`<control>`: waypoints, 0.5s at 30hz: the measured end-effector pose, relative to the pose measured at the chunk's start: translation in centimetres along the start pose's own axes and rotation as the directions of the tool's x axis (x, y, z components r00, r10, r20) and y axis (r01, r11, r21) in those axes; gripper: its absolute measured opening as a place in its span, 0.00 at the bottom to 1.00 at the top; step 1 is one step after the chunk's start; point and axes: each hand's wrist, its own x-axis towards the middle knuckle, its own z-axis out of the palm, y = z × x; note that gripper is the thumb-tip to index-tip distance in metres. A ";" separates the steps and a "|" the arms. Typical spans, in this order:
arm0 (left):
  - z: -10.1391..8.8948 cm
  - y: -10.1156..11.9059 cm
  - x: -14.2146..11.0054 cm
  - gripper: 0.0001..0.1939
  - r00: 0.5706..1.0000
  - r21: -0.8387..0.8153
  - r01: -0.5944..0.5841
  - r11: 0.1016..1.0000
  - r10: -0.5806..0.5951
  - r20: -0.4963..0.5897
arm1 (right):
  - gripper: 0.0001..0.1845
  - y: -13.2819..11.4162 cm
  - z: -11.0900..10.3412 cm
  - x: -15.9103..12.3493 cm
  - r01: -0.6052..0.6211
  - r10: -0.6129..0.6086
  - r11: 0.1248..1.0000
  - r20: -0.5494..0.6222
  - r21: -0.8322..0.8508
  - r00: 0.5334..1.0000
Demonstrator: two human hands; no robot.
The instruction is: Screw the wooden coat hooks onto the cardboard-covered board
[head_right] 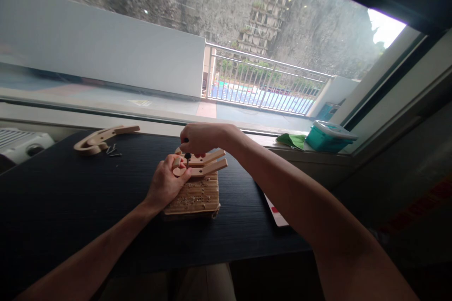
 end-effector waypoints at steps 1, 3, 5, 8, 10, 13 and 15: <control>0.0 0.0 0.0 0.13 1.000 -0.001 0.000 1.000 0.000 0.001 | 0.13 0.0 -0.2 -0.1 0.014 -0.014 1.000 -0.012 -0.014 1.000; -0.1 0.1 0.0 0.13 1.000 -0.004 0.004 1.000 -0.004 0.005 | 0.13 0.1 -0.5 -0.2 0.033 -0.035 0.998 -0.054 -0.049 0.998; -0.1 0.1 0.0 0.13 1.000 -0.008 0.009 1.000 -0.009 0.008 | 0.12 0.2 -0.5 -0.1 0.030 -0.034 0.998 -0.068 -0.061 0.997; -0.1 0.1 0.0 0.12 1.000 -0.008 0.009 1.000 -0.009 0.009 | 0.12 0.3 -0.2 0.1 -0.002 0.000 0.999 -0.052 -0.035 0.999; -0.1 0.1 0.0 0.12 1.000 -0.005 0.004 1.000 -0.004 0.011 | 0.14 0.3 0.1 0.4 -0.027 0.025 0.999 -0.067 -0.038 0.997; -0.1 0.1 0.0 0.12 1.000 -0.005 0.003 1.000 -0.003 0.019 | 0.16 0.4 0.3 0.5 -0.054 0.051 0.998 -0.071 -0.033 0.996; -0.1 0.1 0.0 0.12 1.000 -0.005 0.009 1.000 -0.008 0.022 | 0.14 0.5 0.2 0.5 -0.042 0.040 0.999 -0.065 -0.021 0.997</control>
